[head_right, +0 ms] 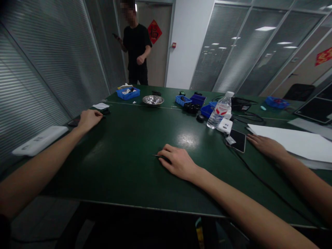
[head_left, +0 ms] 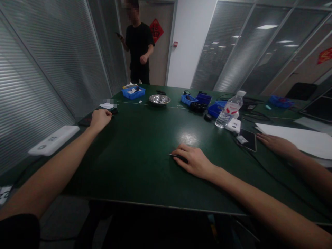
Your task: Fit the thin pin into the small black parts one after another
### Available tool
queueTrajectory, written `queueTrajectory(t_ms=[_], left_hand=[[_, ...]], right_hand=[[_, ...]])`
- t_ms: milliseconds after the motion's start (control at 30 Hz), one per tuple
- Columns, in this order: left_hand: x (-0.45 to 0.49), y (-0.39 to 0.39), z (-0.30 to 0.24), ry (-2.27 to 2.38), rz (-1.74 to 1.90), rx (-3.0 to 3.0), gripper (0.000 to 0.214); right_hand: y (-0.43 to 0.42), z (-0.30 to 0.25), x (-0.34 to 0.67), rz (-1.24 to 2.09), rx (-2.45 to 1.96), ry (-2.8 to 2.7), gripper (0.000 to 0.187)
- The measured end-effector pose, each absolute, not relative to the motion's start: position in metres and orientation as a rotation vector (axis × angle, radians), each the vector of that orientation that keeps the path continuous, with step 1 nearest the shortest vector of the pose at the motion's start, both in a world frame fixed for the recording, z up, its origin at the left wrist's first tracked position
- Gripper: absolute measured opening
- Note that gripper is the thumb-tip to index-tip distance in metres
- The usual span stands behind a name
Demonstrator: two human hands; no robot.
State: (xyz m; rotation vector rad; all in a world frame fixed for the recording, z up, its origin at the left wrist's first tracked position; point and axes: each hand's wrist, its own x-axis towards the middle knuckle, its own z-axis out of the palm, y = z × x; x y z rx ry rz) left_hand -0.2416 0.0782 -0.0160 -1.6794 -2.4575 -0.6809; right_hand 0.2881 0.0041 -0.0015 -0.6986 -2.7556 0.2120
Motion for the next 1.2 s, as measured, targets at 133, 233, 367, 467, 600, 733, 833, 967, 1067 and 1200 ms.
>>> queueTrajectory(t_ms=[133,233,367,467,600,733,833,967,1067,1200], left_hand=[[-0.241,0.076,-0.014,-2.45,-0.665,-1.683,0.03],[-0.241,0.075,-0.013,-2.447,-0.644,-1.69,0.028],[-0.241,0.077,-0.013,-2.438,-0.603,-1.712,0.026],[-0.241,0.079,-0.015,-2.419,-0.557,-1.728,0.024],[-0.239,0.079,-0.017,-2.382,-0.501,-1.754,0.03],[-0.234,0.076,-0.016,-2.346,-0.45,-1.788,0.035],[-0.23,0.074,-0.013,-2.343,-0.408,-1.801,0.033],[-0.223,0.072,-0.01,-2.329,-0.355,-1.811,0.033],[-0.217,0.07,-0.007,-2.309,-0.326,-1.817,0.034],[-0.211,0.069,-0.006,-2.301,-0.316,-1.815,0.033]], right_hand=[[0.004,-0.001,0.288,0.214,-0.696,-2.762,0.026],[0.004,-0.002,0.288,0.209,-0.697,-2.756,0.027],[0.005,-0.003,0.289,0.196,-0.7,-2.756,0.026],[0.006,-0.004,0.289,0.198,-0.692,-2.754,0.027],[0.006,-0.005,0.288,0.202,-0.696,-2.754,0.026],[0.006,-0.004,0.288,0.202,-0.693,-2.757,0.026],[0.006,-0.003,0.289,0.21,-0.688,-2.758,0.027],[0.006,-0.003,0.289,0.216,-0.695,-2.754,0.027],[0.005,-0.002,0.289,0.215,-0.697,-2.756,0.027],[0.005,-0.001,0.288,0.216,-0.698,-2.764,0.027]])
